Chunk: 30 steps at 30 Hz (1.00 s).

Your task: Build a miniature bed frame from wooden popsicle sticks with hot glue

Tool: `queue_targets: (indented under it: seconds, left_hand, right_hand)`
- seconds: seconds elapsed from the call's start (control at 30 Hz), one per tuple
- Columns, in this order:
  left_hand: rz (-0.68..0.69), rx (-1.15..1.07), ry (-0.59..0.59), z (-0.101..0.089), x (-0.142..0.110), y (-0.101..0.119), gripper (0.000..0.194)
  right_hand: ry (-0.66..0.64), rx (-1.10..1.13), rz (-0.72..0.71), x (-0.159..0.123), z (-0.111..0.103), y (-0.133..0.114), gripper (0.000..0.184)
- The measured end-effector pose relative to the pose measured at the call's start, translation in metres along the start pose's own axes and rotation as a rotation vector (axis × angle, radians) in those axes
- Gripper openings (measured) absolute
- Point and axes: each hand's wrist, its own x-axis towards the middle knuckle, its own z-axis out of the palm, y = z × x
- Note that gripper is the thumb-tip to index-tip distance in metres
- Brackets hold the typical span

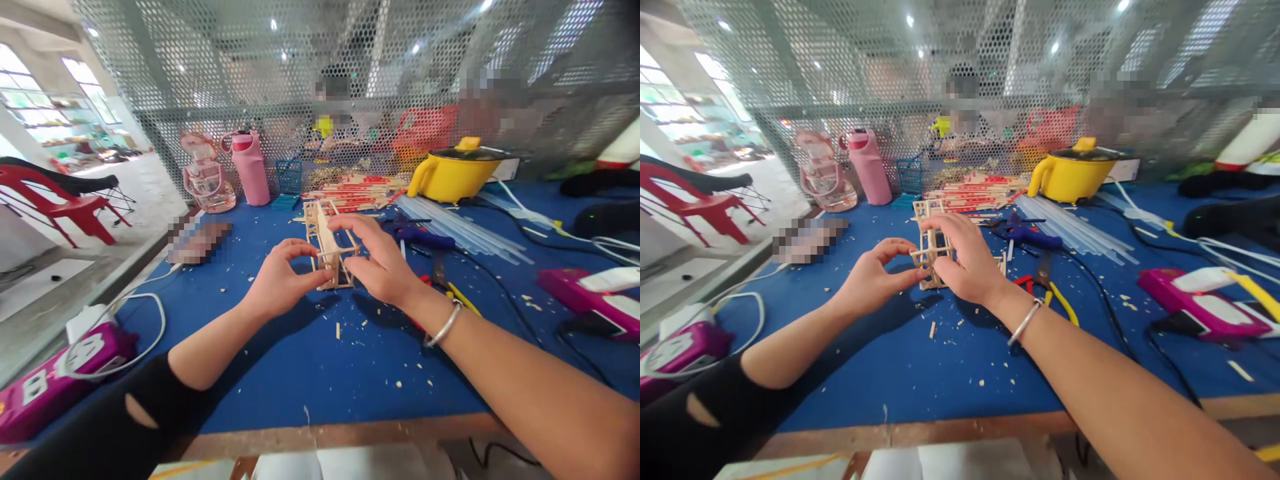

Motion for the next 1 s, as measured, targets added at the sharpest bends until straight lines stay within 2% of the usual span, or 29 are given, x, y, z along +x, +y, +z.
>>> queue_targets:
  seconds: [0.23, 0.63, 0.8, 0.93, 1.0]
  left_hand:
    - [-0.014, -0.029, 0.005, 0.0066, -0.0001, 0.0057, 0.019]
    - [0.033, -0.033, 0.038, 0.0091, 0.0003, 0.0039, 0.017]
    - [0.043, 0.002, 0.01, 0.0093, -0.0013, 0.0035, 0.028]
    - [0.049, 0.01, -0.019, 0.0088, -0.0026, 0.0037, 0.025]
    - [0.053, 0.013, -0.065, 0.0018, -0.0021, 0.0022, 0.041]
  right_hand:
    - [-0.029, 0.05, 0.018, -0.0002, 0.0066, 0.0045, 0.046]
    - [-0.007, 0.015, 0.053, -0.0008, 0.0059, 0.0036, 0.037]
    - [-0.017, 0.028, 0.053, -0.0015, 0.0057, 0.0055, 0.044]
    - [-0.03, 0.037, 0.064, -0.0028, 0.0077, 0.0068, 0.047]
    - [-0.012, 0.053, 0.062, -0.0003, 0.0028, 0.0059, 0.047]
